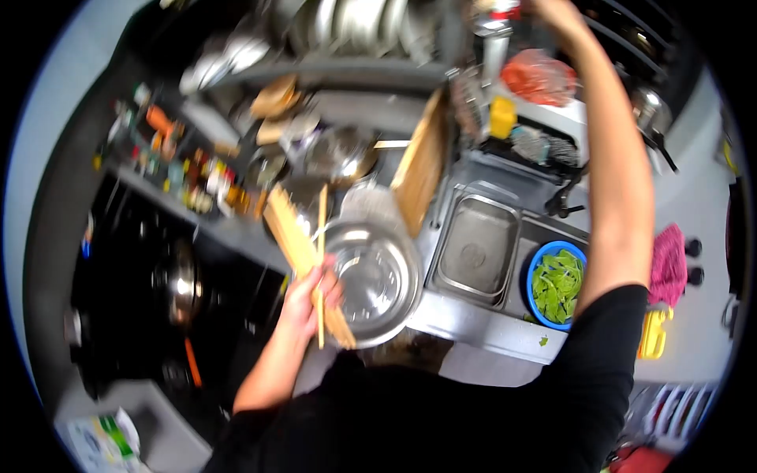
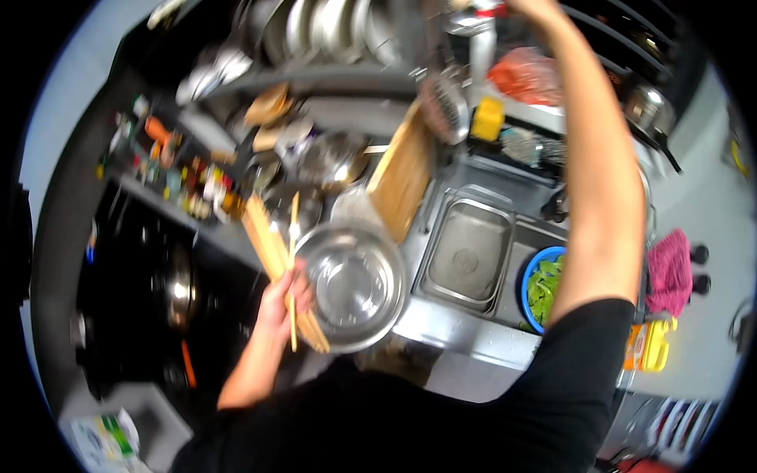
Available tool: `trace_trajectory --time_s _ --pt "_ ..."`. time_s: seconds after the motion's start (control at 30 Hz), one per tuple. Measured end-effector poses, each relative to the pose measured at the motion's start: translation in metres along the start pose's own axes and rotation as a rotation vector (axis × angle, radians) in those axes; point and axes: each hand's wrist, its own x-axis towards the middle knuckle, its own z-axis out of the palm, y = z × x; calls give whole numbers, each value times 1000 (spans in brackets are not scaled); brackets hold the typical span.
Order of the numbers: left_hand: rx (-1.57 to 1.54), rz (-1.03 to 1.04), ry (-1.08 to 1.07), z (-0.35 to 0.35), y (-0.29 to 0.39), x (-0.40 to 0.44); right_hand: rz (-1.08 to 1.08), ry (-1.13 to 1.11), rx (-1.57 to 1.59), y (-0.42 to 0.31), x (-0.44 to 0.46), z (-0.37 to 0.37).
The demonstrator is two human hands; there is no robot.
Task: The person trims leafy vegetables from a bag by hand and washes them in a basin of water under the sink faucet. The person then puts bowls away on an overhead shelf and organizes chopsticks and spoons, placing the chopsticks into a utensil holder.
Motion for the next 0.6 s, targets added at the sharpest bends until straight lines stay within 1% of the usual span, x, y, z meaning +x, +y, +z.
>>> trace_trajectory --time_s 0.03,0.1,0.13,0.17,0.2,0.23,0.27,0.3,0.37,0.4,0.43,0.47,0.5,0.53,0.57,0.6 --pt "-49 0 -92 2 -1 4 -92 108 1 -3 -13 -7" --pt "-75 -1 -167 -6 -2 10 -567 387 -538 11 -31 -44" --pt "-103 -8 -204 -8 -2 12 -691 471 -741 -8 -63 -40" --pt "-88 -8 -219 -11 -2 13 -526 627 -501 -42 -113 12" --pt "-68 -12 -238 -15 -2 14 -527 757 -297 -47 -144 36" --pt "-71 -9 -246 -20 -2 16 -610 741 -314 -41 -181 59" --pt "-72 -12 -255 -26 -3 18 -525 537 -102 -20 -221 60" --pt "-70 -19 -269 -32 -4 20 -368 410 -99 -16 -258 97" --pt "-133 -62 -287 -48 -6 25 50 19 -146 -20 -321 197" --pt "-162 -87 -294 -55 -5 25 238 -164 -101 -14 -338 240" --pt "-195 -144 -273 -56 -1 23 619 -259 96 -14 -344 272" --pt "-189 -182 -284 -62 2 23 685 -272 216 12 -356 299" --pt "-186 -213 -297 -70 4 23 748 -298 203 11 -353 319" --pt "-185 -239 -306 -74 8 23 808 -298 321 17 -352 338" --pt "-139 -261 -249 -77 12 20 798 -291 376 19 -350 352" --pt "-112 -272 -257 -85 16 22 786 -287 431 19 -345 368"
